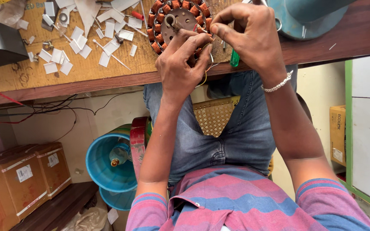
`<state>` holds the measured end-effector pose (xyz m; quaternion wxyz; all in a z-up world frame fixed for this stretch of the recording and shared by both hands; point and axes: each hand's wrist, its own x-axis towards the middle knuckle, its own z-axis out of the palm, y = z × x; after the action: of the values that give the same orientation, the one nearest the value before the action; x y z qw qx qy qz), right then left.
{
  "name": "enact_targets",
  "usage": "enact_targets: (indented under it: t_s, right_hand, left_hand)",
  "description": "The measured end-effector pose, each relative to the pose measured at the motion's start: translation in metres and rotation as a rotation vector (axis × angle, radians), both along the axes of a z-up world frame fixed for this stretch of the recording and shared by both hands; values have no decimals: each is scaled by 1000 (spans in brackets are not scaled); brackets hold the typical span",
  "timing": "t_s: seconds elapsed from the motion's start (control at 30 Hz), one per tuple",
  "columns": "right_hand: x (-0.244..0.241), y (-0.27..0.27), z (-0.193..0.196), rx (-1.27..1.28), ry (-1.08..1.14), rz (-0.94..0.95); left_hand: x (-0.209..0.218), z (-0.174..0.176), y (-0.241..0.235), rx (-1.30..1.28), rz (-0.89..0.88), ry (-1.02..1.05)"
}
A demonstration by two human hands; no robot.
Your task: The person works on a motor stator, stripping and twisting wires, inserting them into slots, and using pliers to adjust connections. The person handles multiple colored wires and uses tools to secure them within the stator assembly.
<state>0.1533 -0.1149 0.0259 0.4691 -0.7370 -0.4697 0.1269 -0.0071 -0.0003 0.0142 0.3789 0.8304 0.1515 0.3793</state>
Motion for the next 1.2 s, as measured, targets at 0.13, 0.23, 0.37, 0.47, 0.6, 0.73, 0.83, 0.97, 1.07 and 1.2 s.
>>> enact_targets:
  t_s: [0.13, 0.23, 0.37, 0.47, 0.6, 0.73, 0.83, 0.97, 1.07, 1.2]
  right_hand:
    - [-3, 2, -2, 40, -13, 36]
    - [-12, -3, 4, 13, -98, 35]
    - [-25, -17, 16, -91, -24, 93]
    - [-18, -22, 17, -43, -45, 111]
    - [-3, 2, 7, -5, -108, 51]
    - [-13, -1, 15, -38, -91, 113]
    - [-16, -17, 25, -87, 1, 160]
    - [-3, -6, 25, -133, 58, 32]
    - [-4, 6, 23, 37, 127, 192]
    - [-13, -9, 27, -120, -10, 162]
  left_hand:
    - [-1, -3, 1, -101, -30, -2]
    - [1, -4, -1, -129, -6, -43]
    - [2, -7, -2, -108, 22, -70]
    - [3, -11, -3, -80, 28, -69]
    - [4, -14, -4, -50, 52, -104]
    - [2, -12, -1, -6, 63, -109]
    - [3, -16, -1, 34, 59, -136]
    - [3, -16, -2, 66, 53, -121]
    - [4, -12, -3, -28, 58, -89]
    - [4, -14, -1, 26, 70, -109]
